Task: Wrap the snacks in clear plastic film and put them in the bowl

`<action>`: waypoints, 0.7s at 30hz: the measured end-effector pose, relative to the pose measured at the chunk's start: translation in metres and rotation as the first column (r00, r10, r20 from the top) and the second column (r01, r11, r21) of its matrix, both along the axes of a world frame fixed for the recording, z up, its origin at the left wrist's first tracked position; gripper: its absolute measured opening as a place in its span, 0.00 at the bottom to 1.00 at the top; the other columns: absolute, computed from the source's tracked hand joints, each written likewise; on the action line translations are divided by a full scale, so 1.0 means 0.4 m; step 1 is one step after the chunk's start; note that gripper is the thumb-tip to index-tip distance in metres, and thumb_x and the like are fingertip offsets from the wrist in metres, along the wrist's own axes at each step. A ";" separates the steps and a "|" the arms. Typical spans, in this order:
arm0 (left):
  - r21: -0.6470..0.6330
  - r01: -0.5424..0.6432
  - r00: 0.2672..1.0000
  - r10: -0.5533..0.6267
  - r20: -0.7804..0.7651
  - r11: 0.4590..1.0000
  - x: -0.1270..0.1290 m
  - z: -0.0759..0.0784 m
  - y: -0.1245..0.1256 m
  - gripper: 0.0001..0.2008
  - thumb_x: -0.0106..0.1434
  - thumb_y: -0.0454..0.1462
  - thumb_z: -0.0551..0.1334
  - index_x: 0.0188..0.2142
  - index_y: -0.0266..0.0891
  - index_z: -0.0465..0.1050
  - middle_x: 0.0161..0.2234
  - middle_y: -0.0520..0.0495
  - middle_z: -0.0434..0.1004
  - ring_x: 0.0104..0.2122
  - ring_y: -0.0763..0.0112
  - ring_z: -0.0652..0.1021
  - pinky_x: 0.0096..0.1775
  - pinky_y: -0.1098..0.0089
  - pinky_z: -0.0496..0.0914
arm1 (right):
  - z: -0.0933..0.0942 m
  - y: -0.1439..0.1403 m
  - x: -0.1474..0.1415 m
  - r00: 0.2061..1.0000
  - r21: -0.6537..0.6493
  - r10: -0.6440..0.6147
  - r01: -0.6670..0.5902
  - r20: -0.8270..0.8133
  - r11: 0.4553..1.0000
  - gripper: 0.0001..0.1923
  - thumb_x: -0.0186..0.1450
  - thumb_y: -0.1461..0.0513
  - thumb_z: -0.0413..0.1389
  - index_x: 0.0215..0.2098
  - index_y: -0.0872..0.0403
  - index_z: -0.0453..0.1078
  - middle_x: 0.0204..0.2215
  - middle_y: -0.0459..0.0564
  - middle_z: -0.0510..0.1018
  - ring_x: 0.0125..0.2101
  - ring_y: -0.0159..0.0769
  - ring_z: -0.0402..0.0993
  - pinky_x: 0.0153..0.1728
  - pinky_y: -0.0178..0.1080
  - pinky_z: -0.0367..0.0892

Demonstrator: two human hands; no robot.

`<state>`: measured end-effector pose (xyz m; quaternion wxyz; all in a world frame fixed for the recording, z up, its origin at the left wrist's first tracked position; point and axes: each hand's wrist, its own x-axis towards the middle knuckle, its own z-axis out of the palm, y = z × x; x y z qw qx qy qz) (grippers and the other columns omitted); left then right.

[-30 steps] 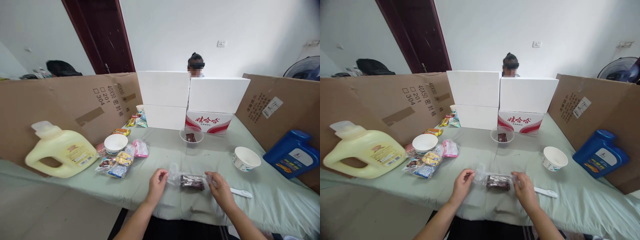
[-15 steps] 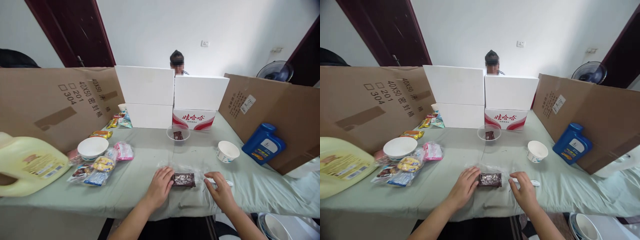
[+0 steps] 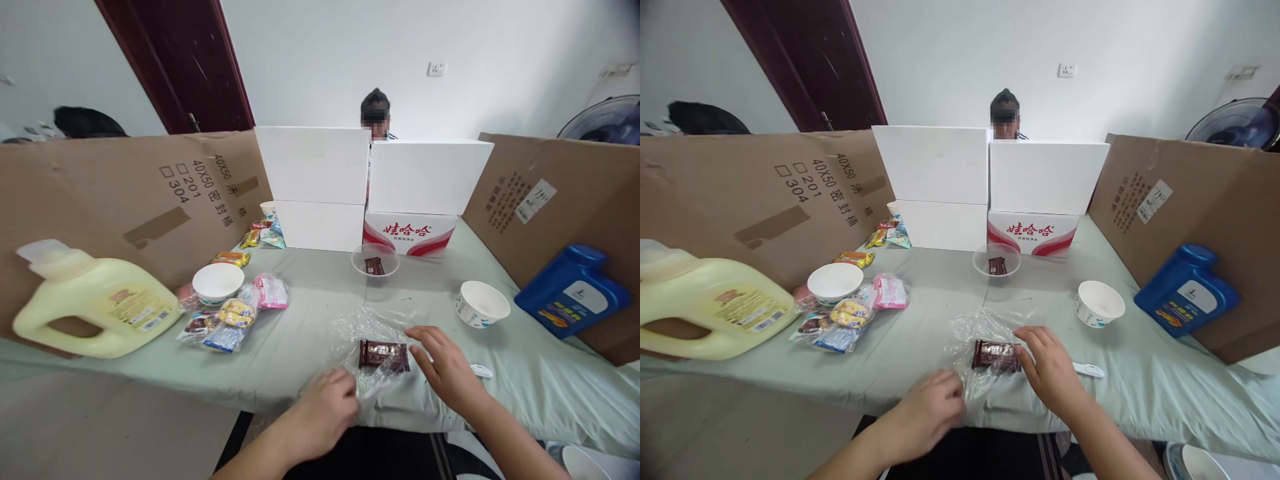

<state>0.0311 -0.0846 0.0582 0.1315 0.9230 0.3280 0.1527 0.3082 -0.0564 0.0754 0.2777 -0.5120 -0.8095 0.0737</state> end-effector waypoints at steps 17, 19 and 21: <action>-0.105 -0.146 0.989 0.149 0.023 0.984 0.174 -0.075 0.161 0.28 0.53 0.35 0.66 0.55 0.41 0.66 0.45 0.41 0.73 0.47 0.50 0.71 0.50 0.51 0.65 | -0.104 0.021 -0.025 0.938 -0.147 -0.145 0.199 0.315 0.969 0.27 0.60 0.75 0.43 0.54 0.53 0.68 0.41 0.54 0.78 0.35 0.36 0.78 0.35 0.35 0.69; -0.147 -0.140 0.986 0.151 0.064 0.979 0.157 -0.072 0.157 0.28 0.51 0.35 0.66 0.54 0.43 0.67 0.45 0.42 0.73 0.46 0.52 0.71 0.51 0.52 0.66 | -0.157 0.011 -0.026 0.957 -0.128 -0.148 0.184 0.251 0.975 0.30 0.59 0.75 0.43 0.55 0.52 0.67 0.45 0.53 0.76 0.36 0.35 0.77 0.38 0.34 0.70; -0.235 -0.133 0.978 0.166 0.126 0.963 0.126 -0.066 0.167 0.29 0.49 0.36 0.68 0.52 0.45 0.69 0.46 0.44 0.73 0.46 0.53 0.72 0.51 0.54 0.67 | -0.208 0.002 -0.024 0.964 -0.082 -0.164 0.184 0.208 0.979 0.29 0.59 0.74 0.44 0.54 0.52 0.68 0.46 0.54 0.76 0.40 0.37 0.77 0.41 0.36 0.70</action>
